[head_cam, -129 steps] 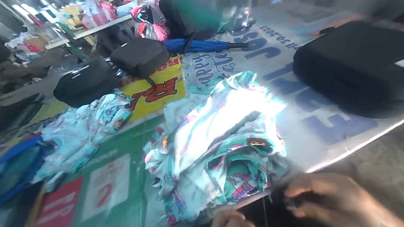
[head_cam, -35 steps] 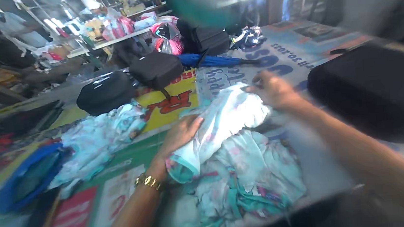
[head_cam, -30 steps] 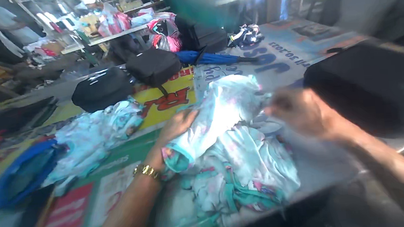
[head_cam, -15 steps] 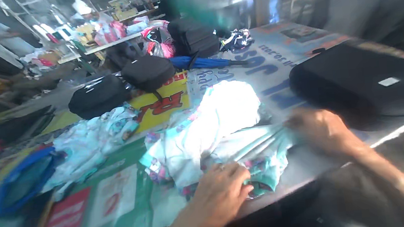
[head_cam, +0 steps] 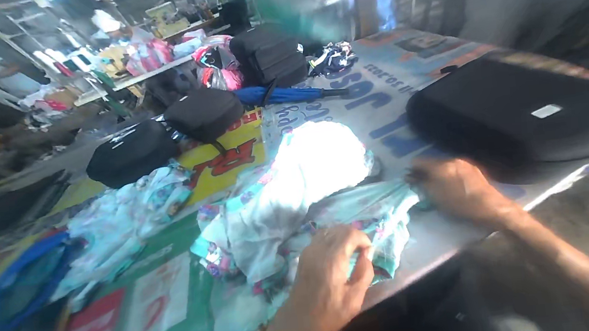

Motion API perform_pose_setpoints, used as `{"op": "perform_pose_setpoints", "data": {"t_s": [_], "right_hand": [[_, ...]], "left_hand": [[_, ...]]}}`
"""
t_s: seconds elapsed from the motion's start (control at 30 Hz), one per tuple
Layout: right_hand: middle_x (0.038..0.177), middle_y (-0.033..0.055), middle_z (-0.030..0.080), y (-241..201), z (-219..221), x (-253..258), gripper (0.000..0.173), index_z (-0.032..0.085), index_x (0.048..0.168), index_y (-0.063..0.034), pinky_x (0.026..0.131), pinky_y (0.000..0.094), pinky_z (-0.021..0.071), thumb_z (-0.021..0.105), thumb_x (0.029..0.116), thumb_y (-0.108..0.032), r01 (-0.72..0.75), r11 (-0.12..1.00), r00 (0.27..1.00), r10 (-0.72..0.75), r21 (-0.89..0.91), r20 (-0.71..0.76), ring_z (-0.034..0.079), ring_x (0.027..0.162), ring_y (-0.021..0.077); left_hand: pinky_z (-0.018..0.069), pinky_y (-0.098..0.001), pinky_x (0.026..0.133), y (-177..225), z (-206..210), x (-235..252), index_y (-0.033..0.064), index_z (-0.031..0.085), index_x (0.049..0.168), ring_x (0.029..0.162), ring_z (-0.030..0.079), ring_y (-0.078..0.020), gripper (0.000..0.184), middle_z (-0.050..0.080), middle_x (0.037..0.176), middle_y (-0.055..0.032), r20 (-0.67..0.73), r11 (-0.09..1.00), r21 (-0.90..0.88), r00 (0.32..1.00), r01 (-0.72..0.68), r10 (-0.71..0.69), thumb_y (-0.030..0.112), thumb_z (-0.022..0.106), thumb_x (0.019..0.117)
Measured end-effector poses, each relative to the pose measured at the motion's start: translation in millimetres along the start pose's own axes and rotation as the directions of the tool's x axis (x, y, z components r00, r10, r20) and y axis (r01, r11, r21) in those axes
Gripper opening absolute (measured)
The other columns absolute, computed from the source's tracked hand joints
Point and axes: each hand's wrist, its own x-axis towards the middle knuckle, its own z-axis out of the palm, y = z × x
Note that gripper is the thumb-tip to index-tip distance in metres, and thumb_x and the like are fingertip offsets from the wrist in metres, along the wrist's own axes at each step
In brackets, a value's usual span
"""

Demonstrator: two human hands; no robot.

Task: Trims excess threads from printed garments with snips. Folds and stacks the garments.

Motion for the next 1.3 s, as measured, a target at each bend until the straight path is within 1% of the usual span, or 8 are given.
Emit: {"op": "perform_pose_setpoints", "data": {"t_s": [0.1, 0.3, 0.43, 0.53, 0.63, 0.77, 1.13, 1.3], "right_hand": [[0.078, 0.0136, 0.066, 5.5, -4.3, 4.7, 0.021, 0.067, 0.095, -0.0054, 0.065, 0.0586, 0.0527, 0.065, 0.1008, -0.025, -0.005, 0.993, 0.998, 0.012, 0.116, -0.060, 0.068, 0.074, 0.0342], [0.076, 0.0113, 0.065, 7.5, -16.4, 10.6, 0.018, 0.065, 0.096, -0.0050, 0.060, 0.0530, 0.0532, 0.067, 0.1000, -0.022, -0.016, 0.990, 0.989, 0.037, 0.143, -0.146, 0.066, 0.068, 0.0290], [0.079, 0.0115, 0.065, 3.3, -9.4, 14.9, 0.020, 0.066, 0.097, -0.0065, 0.062, 0.0547, 0.0533, 0.066, 0.1012, -0.026, -0.061, 0.989, 0.987, 0.080, 0.133, -0.142, 0.067, 0.071, 0.0304], [0.077, 0.0102, 0.065, 2.3, -3.5, 18.0, 0.021, 0.065, 0.097, -0.0084, 0.062, 0.0541, 0.0531, 0.065, 0.1017, -0.029, -0.066, 0.992, 0.989, 0.079, 0.107, -0.127, 0.067, 0.071, 0.0300], [0.076, 0.0104, 0.066, 2.7, 2.7, 18.7, 0.022, 0.066, 0.097, -0.0086, 0.061, 0.0550, 0.0531, 0.065, 0.1016, -0.030, -0.044, 0.996, 0.994, 0.051, 0.075, -0.101, 0.067, 0.070, 0.0310], [0.076, 0.0111, 0.066, -0.3, 3.5, 17.6, 0.022, 0.067, 0.098, -0.0085, 0.061, 0.0554, 0.0527, 0.065, 0.1014, -0.030, -0.017, 0.998, 0.995, 0.022, 0.056, -0.096, 0.068, 0.070, 0.0323], [0.074, 0.0102, 0.065, -16.5, -0.1, 17.9, 0.020, 0.067, 0.093, -0.0071, 0.058, 0.0544, 0.0520, 0.067, 0.0991, -0.026, 0.055, 0.994, 0.982, -0.036, 0.095, -0.187, 0.066, 0.067, 0.0306], [0.070, 0.0071, 0.062, -20.5, -6.3, 11.9, 0.019, 0.065, 0.090, -0.0083, 0.052, 0.0499, 0.0492, 0.067, 0.0977, -0.026, 0.117, 0.989, 0.964, -0.091, 0.092, -0.249, 0.063, 0.061, 0.0266]], "left_hand": [[0.0469, -0.0197, 0.059, -6.9, -14.6, 11.4, 0.0046, 0.065, 0.100, 0.065, 0.055, -0.0042, 0.017, 0.060, 0.077, -0.0018, 0.339, 0.943, -0.179, 0.917, 0.281, -0.209, 0.016, 0.052, 0.1007], [0.0448, -0.0265, 0.058, -9.7, -32.7, 37.6, 0.0068, 0.068, 0.126, 0.059, 0.051, -0.0078, 0.043, 0.059, 0.072, -0.0017, 0.675, 0.923, -0.035, 0.690, 0.383, -0.261, 0.040, 0.049, 0.1061], [0.0536, -0.0238, 0.080, -14.9, -34.4, 50.2, 0.0108, 0.052, 0.144, 0.086, 0.062, -0.0012, 0.045, 0.066, 0.107, -0.0010, 0.715, 0.800, -0.198, 0.642, 0.567, -0.278, 0.036, 0.050, 0.1065], [0.0552, -0.0253, 0.094, -17.1, -32.1, 49.2, 0.0092, 0.039, 0.154, 0.108, 0.064, -0.0041, 0.054, 0.063, 0.130, -0.0003, 0.643, 0.543, -0.436, 0.671, 0.717, -0.370, 0.031, 0.050, 0.1067], [0.0567, -0.0261, 0.087, -18.2, -25.4, 47.5, 0.0097, 0.066, 0.127, 0.099, 0.067, -0.0075, 0.037, 0.070, 0.111, -0.0009, 0.559, 0.365, -0.598, 0.697, 0.714, -0.448, 0.036, 0.048, 0.1065], [0.0589, -0.0257, 0.078, -7.4, -21.3, 49.4, 0.0085, 0.064, 0.122, 0.086, 0.069, -0.0092, 0.038, 0.071, 0.097, -0.0038, 0.577, 0.150, -0.684, 0.655, 0.714, -0.488, 0.037, 0.045, 0.1068], [0.0558, -0.0258, 0.082, 28.7, -19.4, 50.5, 0.0057, 0.074, 0.091, 0.083, 0.065, -0.0083, 0.018, 0.069, 0.087, -0.0022, 0.338, 0.269, -0.786, 0.752, 0.556, -0.566, 0.010, 0.060, 0.1006], [0.0579, -0.0253, 0.072, 35.2, -14.7, 50.8, 0.0049, 0.072, 0.093, 0.074, 0.066, -0.0095, 0.016, 0.068, 0.082, -0.0038, 0.447, 0.103, -0.760, 0.631, 0.642, -0.634, 0.010, 0.060, 0.1010]]}}
